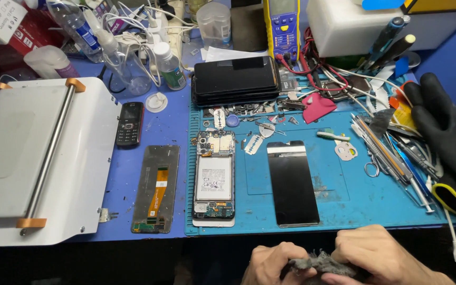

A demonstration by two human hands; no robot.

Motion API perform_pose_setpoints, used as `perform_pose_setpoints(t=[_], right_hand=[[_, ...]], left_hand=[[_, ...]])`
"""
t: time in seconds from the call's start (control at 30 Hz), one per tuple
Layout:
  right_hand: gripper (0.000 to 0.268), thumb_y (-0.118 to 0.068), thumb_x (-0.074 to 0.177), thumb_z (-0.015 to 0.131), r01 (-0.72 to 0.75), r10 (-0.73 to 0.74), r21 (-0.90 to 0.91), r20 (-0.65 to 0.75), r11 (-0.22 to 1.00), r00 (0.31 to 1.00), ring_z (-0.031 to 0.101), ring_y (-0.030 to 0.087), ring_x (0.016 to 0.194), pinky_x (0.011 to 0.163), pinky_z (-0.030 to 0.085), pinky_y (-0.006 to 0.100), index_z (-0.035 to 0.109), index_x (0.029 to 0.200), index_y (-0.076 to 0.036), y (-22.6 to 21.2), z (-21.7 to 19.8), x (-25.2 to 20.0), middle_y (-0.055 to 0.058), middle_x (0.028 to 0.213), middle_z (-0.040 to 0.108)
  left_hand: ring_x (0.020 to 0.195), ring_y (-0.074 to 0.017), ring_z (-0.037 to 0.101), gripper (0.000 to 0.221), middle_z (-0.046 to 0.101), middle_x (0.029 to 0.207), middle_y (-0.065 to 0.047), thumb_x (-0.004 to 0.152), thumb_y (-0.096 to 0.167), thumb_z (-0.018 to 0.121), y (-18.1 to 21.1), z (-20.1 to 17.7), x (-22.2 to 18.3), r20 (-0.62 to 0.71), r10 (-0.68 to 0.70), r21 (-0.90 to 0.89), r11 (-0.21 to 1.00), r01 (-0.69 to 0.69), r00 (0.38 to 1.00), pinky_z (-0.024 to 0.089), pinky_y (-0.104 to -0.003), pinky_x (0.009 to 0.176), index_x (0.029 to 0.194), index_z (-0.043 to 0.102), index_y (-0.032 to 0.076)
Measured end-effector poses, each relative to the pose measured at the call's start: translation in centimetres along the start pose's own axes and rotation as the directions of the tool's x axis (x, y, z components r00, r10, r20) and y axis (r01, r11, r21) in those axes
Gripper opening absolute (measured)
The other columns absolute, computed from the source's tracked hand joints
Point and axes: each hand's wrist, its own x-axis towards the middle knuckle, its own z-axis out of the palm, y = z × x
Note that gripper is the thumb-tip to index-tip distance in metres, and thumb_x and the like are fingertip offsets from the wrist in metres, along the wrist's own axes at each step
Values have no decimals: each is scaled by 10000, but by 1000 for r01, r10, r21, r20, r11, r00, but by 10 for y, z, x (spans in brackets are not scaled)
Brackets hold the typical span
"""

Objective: The person cleans a detached smartphone screen with a cloth, wiping the surface repeatedly. They then use a metal spudger tool to scrape residue from the screen's edges and corners.

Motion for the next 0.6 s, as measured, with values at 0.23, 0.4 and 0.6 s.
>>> perform_pose_setpoints(t=[0.23,0.4,0.6], right_hand=[[179,-161,762,838,-14,9,98,53,995,999,651,134,568,505,557,249,672,811,-118,-17,-14,29,-28,724,723],[254,-252,714,847,-185,189,-125,24,975,982,736,109,562,546,605,242,737,909,-133,-16,-33,72,-43,757,801],[561,-1,873,829,50,-93,-266,-151,963,984,715,213,819,705,597,313,503,1327,50,-33,-10,225,131,998,740]], left_hand=[[574,-167,599,177,728,841,-113,1000,181,680,4,-10,-4,-16,42,-41,998,-43,999,507,-289,519,980,571,44],[512,-158,570,160,688,764,-69,933,88,763,9,-23,-22,-77,62,42,997,-59,995,474,-274,479,988,631,18],[555,-130,600,216,708,757,-49,868,75,822,44,-52,-35,-201,-151,-33,988,148,968,512,-249,546,999,656,35]])
